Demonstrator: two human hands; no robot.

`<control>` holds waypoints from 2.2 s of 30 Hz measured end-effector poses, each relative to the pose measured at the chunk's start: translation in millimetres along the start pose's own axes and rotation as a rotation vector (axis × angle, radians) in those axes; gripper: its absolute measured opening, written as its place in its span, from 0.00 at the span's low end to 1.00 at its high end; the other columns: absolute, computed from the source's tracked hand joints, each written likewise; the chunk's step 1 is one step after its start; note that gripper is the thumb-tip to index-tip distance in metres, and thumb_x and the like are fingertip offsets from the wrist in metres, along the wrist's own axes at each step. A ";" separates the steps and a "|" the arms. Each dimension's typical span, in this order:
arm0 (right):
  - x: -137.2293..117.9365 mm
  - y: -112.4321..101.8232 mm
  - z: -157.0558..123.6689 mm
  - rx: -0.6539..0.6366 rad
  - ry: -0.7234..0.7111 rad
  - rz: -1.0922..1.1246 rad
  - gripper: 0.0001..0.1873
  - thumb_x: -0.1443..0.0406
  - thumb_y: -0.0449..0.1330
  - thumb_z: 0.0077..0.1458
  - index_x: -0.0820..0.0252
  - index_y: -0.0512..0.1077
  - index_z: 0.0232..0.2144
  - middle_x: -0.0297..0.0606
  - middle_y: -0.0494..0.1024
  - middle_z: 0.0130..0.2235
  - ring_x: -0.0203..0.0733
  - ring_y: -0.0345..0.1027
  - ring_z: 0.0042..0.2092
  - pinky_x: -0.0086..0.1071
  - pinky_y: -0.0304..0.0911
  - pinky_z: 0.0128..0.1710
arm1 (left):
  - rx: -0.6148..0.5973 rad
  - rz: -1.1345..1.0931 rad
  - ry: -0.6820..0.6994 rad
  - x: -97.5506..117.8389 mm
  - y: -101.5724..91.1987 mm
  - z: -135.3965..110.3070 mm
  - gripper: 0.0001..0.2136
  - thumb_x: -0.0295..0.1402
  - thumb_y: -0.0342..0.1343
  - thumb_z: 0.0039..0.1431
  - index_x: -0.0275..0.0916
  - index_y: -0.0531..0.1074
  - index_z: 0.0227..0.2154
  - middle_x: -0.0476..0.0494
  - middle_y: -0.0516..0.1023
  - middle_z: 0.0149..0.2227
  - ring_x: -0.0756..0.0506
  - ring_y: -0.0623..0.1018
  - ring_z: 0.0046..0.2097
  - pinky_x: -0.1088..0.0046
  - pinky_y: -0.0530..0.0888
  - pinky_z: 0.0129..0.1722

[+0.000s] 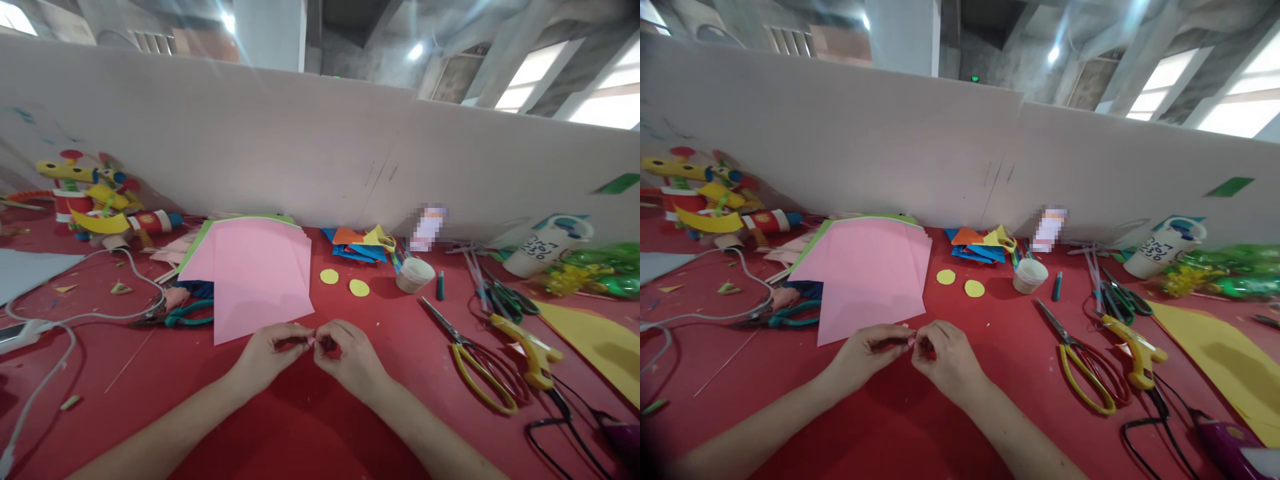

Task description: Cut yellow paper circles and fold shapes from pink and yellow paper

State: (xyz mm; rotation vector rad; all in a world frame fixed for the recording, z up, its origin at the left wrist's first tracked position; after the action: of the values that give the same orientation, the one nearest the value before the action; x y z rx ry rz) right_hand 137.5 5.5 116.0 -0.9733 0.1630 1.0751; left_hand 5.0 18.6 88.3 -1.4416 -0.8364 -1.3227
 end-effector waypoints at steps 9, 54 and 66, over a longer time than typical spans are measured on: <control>6.0 -3.1 1.4 0.049 0.094 0.090 0.05 0.71 0.54 0.48 0.57 0.66 0.27 0.33 0.71 0.26 0.35 0.65 0.28 0.28 0.64 0.29 | 0.059 -0.155 -0.041 -0.8 -0.2 3.8 0.09 0.33 0.59 0.47 0.39 0.74 0.34 0.45 0.80 0.36 0.45 0.77 0.40 0.68 0.72 0.43; 9.3 -4.5 3.4 0.041 0.127 0.215 0.07 0.74 0.53 0.45 0.58 0.67 0.26 0.33 0.69 0.26 0.34 0.64 0.28 0.27 0.64 0.29 | 0.058 -0.300 -0.054 0.8 -0.8 4.1 0.07 0.29 0.60 0.46 0.39 0.75 0.31 0.48 0.79 0.32 0.48 0.76 0.36 0.71 0.72 0.41; 15.1 1.7 2.0 -0.067 0.169 0.311 0.06 0.73 0.54 0.48 0.58 0.67 0.27 0.34 0.69 0.28 0.35 0.64 0.30 0.28 0.62 0.31 | 0.070 -0.093 -0.029 5.0 -5.3 4.9 0.03 0.30 0.57 0.47 0.37 0.74 0.26 0.47 0.77 0.29 0.48 0.75 0.34 0.71 0.71 0.38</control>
State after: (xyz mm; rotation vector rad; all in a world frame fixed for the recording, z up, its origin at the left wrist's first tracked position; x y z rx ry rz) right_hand 143.2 17.2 108.0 -1.1236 0.4307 1.2875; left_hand 2.4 24.2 94.5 -1.3845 -0.9695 -1.3312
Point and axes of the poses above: each hand's wrist, its own z-axis towards the middle knuckle, its own y-axis out of the palm, x = y × z, the point moved 6 cm from there along z, towards the middle knuckle
